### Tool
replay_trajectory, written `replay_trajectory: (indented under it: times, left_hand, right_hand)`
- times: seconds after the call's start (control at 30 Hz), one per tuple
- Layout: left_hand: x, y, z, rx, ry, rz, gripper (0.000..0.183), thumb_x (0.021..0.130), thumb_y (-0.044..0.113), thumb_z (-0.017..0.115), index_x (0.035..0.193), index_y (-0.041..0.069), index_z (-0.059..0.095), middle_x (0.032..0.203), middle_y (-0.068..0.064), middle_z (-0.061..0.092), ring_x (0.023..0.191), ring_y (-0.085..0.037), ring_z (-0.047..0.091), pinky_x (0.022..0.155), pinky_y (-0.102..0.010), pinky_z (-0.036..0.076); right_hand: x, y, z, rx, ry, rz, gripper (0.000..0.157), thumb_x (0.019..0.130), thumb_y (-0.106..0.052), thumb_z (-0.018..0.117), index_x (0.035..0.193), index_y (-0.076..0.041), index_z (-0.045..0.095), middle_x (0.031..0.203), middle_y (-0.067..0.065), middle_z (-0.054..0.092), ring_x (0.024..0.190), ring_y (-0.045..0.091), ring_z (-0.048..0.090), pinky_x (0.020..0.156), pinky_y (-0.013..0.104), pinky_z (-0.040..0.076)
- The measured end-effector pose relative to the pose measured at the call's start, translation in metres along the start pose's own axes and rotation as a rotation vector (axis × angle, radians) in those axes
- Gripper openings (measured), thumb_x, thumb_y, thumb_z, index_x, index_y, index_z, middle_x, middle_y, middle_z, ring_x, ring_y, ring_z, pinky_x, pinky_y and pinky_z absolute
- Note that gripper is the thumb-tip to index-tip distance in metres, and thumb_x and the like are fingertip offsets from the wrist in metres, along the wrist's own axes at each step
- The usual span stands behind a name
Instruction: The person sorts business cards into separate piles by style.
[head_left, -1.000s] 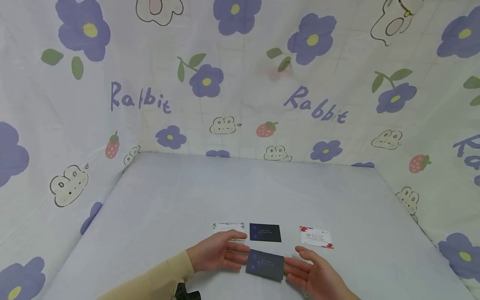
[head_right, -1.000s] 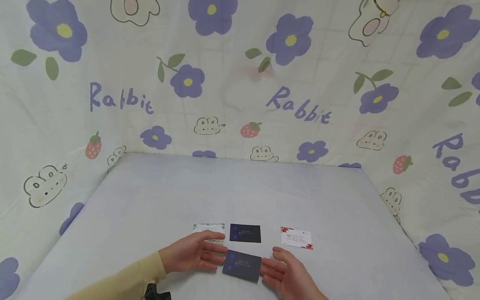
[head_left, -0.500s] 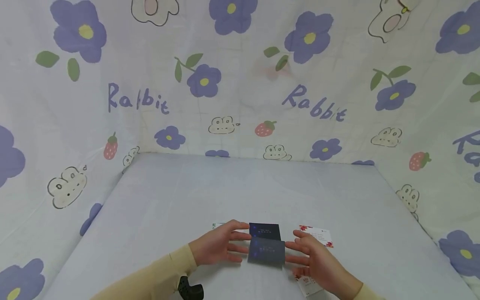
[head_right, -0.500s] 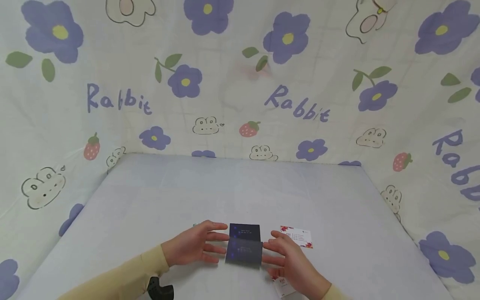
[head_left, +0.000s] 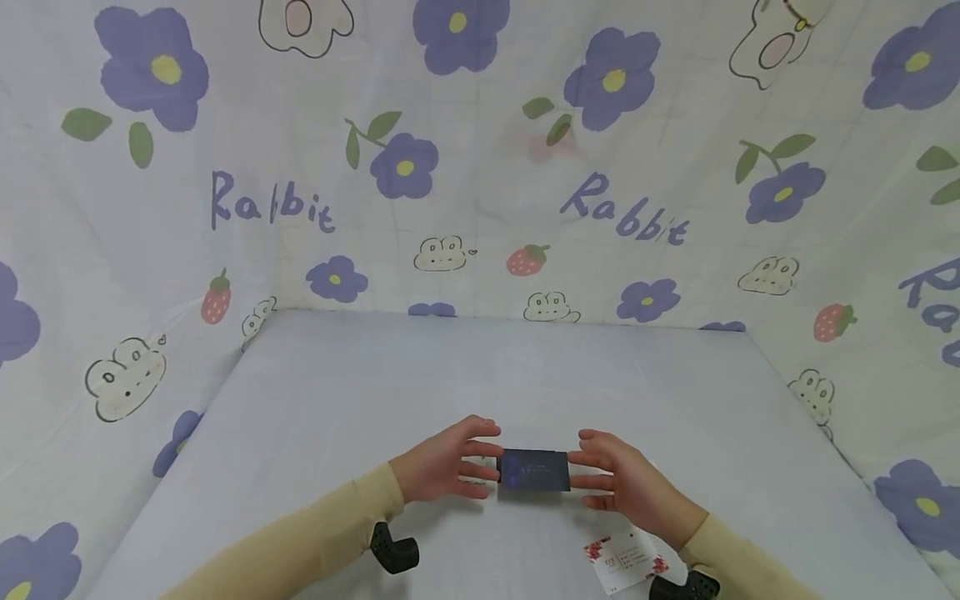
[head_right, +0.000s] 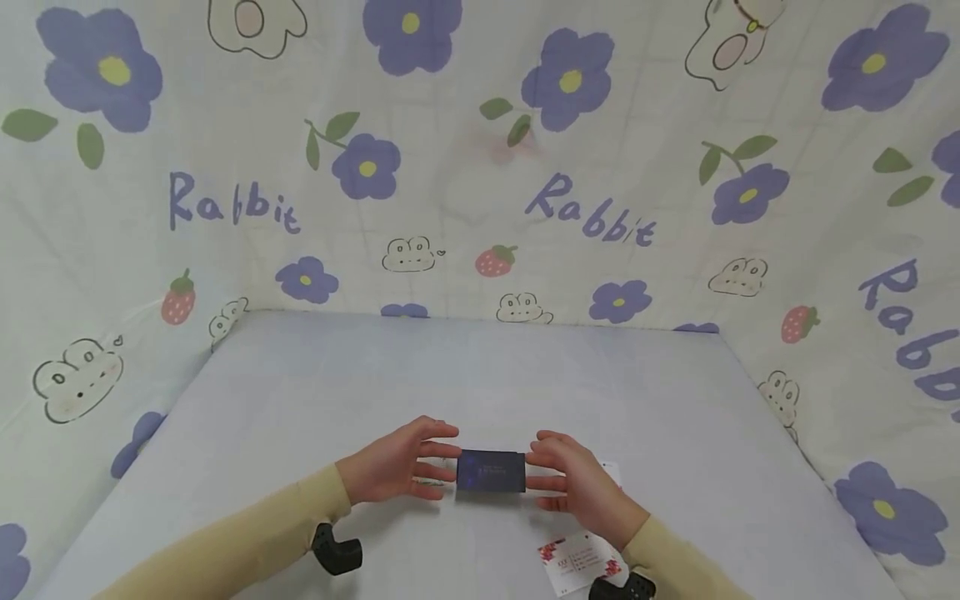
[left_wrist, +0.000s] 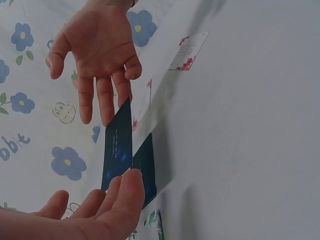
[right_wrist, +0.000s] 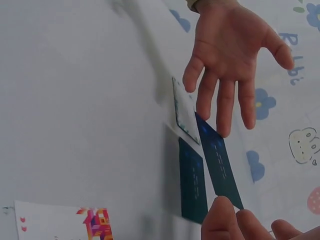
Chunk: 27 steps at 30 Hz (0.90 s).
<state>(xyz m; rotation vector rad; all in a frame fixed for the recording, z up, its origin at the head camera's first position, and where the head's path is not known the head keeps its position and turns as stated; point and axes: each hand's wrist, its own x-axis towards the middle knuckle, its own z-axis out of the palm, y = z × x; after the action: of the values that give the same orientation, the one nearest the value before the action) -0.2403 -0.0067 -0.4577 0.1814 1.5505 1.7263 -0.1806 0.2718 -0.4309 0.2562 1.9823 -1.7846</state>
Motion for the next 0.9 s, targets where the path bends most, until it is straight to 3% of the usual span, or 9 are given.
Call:
replay_trajectory:
  times: [0.33,0.67,0.9]
  left_hand:
    - [0.023,0.000,-0.012,-0.038,0.034,-0.006,0.078,0.099,0.052,0.047,0.160,0.008,0.027,0.160,-0.024,0.038,0.134,-0.040,0.055,0.105,-0.053,0.051]
    - [0.026,-0.004,-0.009,-0.052,0.043,-0.016,0.077,0.101,0.051,0.045,0.160,0.006,0.026,0.160,-0.029,0.035,0.137,-0.044,0.051,0.107,-0.055,0.050]
    - [0.029,-0.007,-0.011,-0.059,0.071,-0.029,0.077,0.100,0.050,0.047,0.159,0.005,0.028,0.158,-0.030,0.037,0.132,-0.041,0.056,0.103,-0.052,0.053]
  right_hand:
    - [0.028,0.001,-0.001,-0.012,0.015,0.020,0.073,0.105,-0.044,0.044,0.161,-0.005,0.018,0.159,0.029,0.037,0.121,0.032,0.061,0.081,0.033,0.054]
    - [0.043,0.009,0.002,-0.057,0.075,0.055,0.070,0.103,-0.040,0.048,0.158,-0.003,0.025,0.156,0.029,0.042,0.109,0.026,0.066,0.080,0.033,0.055]
    - [0.045,0.007,0.006,-0.097,0.078,0.054,0.067,0.105,-0.038,0.046,0.157,-0.002,0.026,0.154,0.030,0.043,0.111,0.028,0.065,0.080,0.033,0.053]
